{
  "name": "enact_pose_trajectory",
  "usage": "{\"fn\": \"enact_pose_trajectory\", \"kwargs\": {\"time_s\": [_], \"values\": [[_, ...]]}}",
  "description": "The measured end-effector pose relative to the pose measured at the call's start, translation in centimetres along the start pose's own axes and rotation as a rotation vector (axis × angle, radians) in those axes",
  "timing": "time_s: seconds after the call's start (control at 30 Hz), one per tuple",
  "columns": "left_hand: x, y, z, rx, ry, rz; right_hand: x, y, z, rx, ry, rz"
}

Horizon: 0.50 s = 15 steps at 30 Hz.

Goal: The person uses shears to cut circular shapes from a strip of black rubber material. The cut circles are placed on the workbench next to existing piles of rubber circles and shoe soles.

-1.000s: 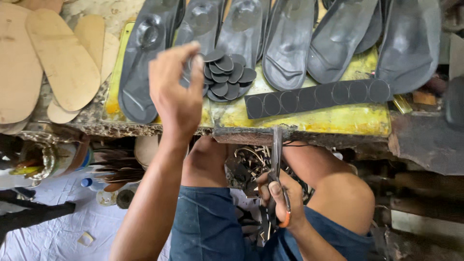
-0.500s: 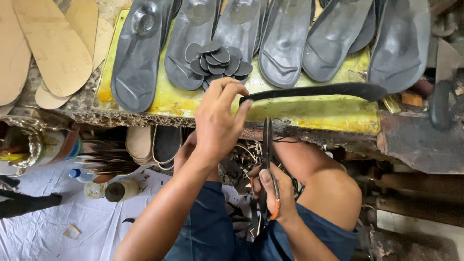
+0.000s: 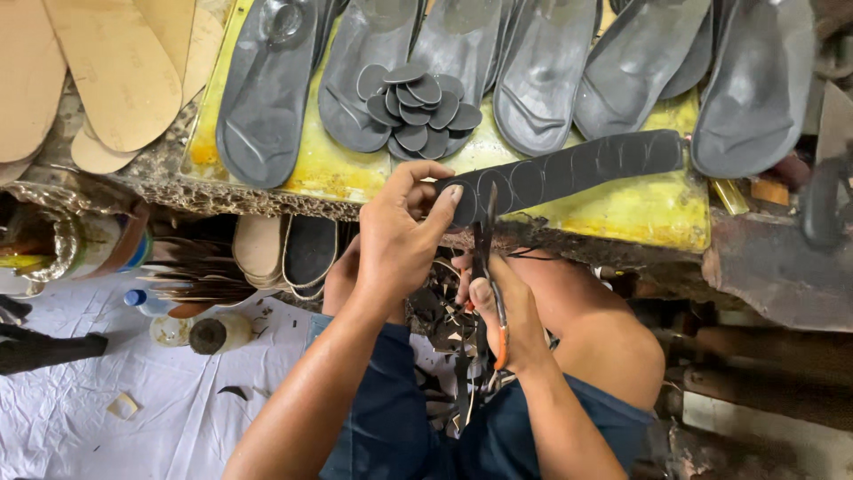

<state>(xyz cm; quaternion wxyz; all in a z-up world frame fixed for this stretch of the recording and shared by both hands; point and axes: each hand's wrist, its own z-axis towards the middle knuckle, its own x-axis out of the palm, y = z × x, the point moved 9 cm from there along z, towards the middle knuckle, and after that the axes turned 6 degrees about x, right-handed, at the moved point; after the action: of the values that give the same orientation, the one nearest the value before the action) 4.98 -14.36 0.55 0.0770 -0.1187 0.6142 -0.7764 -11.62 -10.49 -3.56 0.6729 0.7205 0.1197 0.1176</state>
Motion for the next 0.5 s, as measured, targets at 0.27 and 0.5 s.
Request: {"fn": "enact_pose_trajectory", "kwargs": {"time_s": [0.27, 0.5], "values": [[0.2, 0.2, -0.1, 0.017, -0.002, 0.009, -0.6, 0.1, -0.4, -0.036, -0.050, -0.100], [0.3, 1.2, -0.3, -0.006, 0.001, -0.015, -1.6, -1.3, -0.9, -0.038, -0.111, -0.178]]}}
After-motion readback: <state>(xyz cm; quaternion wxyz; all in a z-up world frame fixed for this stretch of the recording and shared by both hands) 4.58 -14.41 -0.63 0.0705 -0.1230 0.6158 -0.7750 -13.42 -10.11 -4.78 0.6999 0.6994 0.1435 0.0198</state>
